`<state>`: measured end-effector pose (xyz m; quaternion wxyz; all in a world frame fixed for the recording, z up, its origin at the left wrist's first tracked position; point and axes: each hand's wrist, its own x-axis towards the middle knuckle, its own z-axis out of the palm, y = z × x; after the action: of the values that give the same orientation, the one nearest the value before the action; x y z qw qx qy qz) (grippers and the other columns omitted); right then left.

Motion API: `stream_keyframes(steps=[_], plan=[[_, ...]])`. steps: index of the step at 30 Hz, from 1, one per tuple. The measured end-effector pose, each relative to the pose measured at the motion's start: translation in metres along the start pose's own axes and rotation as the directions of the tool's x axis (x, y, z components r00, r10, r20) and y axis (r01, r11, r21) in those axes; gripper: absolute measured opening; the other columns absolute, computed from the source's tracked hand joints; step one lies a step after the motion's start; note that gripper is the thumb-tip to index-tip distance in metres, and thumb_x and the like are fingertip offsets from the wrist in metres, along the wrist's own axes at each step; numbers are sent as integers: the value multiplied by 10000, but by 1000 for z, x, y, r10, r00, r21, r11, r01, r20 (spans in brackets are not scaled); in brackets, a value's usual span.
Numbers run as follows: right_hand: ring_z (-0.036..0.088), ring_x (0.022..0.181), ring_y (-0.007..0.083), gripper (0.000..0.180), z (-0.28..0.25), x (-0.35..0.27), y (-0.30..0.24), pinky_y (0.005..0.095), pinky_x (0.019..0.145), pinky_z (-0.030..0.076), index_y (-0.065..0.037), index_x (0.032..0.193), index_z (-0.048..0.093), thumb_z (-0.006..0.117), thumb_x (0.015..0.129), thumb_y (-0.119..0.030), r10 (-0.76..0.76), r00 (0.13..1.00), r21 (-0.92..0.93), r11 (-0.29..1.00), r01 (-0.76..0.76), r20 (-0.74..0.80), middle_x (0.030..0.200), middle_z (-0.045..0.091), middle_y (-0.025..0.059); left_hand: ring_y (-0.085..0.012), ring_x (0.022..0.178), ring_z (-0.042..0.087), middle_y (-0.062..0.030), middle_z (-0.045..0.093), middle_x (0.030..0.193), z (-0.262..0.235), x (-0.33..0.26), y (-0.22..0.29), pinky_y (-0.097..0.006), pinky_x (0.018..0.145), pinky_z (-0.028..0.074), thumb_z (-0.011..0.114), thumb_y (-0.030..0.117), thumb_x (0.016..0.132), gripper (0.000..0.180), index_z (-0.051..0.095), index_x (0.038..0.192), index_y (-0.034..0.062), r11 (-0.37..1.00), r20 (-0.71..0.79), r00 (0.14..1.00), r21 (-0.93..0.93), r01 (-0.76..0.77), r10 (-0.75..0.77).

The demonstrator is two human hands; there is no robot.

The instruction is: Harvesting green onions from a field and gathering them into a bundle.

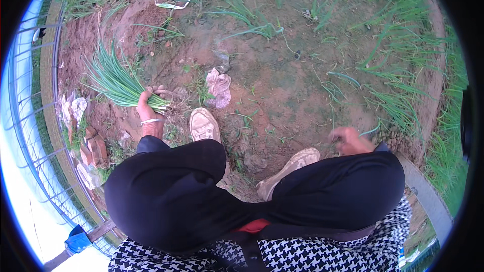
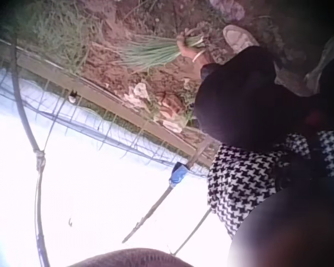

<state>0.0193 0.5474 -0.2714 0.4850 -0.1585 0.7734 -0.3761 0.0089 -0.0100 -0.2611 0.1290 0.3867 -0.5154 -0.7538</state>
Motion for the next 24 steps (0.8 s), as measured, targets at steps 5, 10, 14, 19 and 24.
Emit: stream_keyframes(steps=[5,10,14,19,24], plan=[[608,797,251,185,-92,33,-106,357,706,476,-17,854,622,659,693,-98,-7,993,-130,991,21,114,823,623,145,-294,797,622,-211,600,874,7,-5,10,-340,672,526,513,91,766,227,509,930,-66,992,-119,987,72,-99,107],[609,731,272,122,-99,112,-197,373,692,474,-11,808,620,566,714,-68,-221,956,-295,916,270,191,752,618,154,-314,785,633,-194,586,828,-20,9,4,-368,594,538,492,15,747,186,480,921,-49,994,-125,987,41,-101,105],[603,842,292,140,-5,219,-239,397,748,473,-20,845,600,547,732,-84,-402,873,-440,755,487,276,850,617,154,-324,743,635,-171,570,795,-44,23,5,-350,532,535,484,-20,730,164,468,892,-45,992,-168,977,30,-125,128],[570,885,333,207,96,321,-240,443,746,465,-14,941,545,550,748,-90,-474,880,-505,762,406,-9,906,561,148,-312,681,639,-161,570,776,-49,41,-5,-344,519,534,495,-21,726,138,486,860,-56,990,-158,978,37,-134,138],[567,872,378,386,152,346,-258,439,724,477,6,1029,440,621,789,-236,-211,920,-457,889,39,-331,948,533,199,-295,683,638,-161,571,785,-67,57,4,-335,515,528,509,-22,738,147,491,878,-66,993,-131,984,12,-116,116]])
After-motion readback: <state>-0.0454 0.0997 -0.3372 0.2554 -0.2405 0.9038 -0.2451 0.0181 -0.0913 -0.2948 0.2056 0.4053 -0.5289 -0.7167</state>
